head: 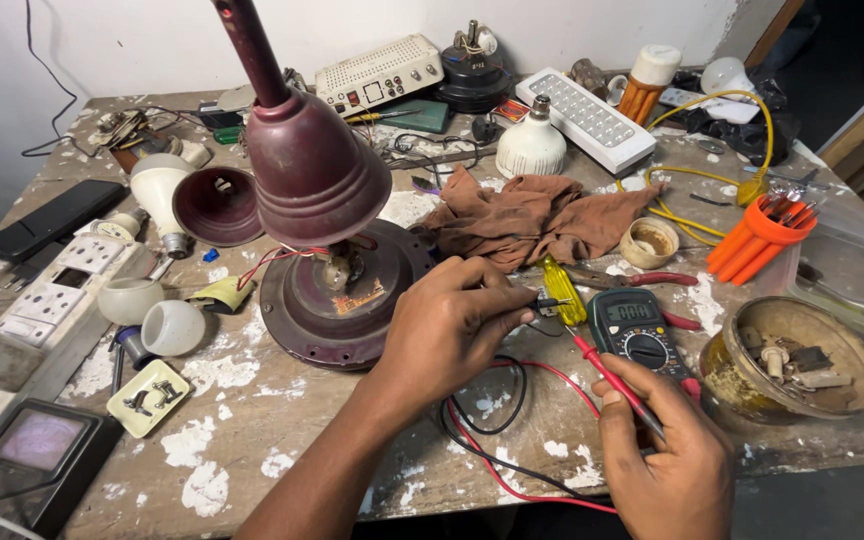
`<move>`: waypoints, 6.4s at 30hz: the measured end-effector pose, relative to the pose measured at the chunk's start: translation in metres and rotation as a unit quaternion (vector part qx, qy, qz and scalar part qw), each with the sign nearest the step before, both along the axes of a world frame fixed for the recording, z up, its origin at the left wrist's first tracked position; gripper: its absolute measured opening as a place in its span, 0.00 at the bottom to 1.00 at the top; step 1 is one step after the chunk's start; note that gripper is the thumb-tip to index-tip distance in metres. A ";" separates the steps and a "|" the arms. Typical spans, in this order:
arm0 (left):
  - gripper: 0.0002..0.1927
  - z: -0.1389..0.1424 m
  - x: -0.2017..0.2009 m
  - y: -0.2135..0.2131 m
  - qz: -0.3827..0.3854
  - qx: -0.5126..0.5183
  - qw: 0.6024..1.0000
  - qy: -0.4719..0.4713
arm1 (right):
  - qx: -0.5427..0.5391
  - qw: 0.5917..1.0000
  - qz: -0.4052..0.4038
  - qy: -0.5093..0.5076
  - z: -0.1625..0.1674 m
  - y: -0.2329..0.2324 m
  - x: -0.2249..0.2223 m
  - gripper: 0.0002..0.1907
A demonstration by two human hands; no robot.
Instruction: The person threads a red wire through the bell-shaped shade of a table lamp, wipes parts with a cloth, tests a small electrical component with a multimeter, and attaches the component to the lamp base, working the wires into place by hand.
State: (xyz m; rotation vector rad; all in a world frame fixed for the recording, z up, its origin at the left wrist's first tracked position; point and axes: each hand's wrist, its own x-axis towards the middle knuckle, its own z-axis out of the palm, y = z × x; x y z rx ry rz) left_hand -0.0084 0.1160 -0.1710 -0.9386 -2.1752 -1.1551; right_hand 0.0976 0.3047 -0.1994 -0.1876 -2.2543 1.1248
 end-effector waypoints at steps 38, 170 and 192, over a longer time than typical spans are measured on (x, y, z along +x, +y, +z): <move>0.20 0.008 -0.035 0.020 -0.071 -0.084 0.987 -0.117 | -0.178 0.951 0.174 -0.182 -0.029 0.048 -0.030 0.21; 0.11 -0.020 -0.044 0.007 -0.103 0.240 0.883 -0.390 | -0.399 0.888 0.175 -0.150 0.006 0.014 -0.075 0.16; 0.20 0.005 -0.030 -0.019 -0.022 0.281 0.941 -0.185 | 0.120 0.956 0.157 -0.216 0.060 0.036 -0.082 0.20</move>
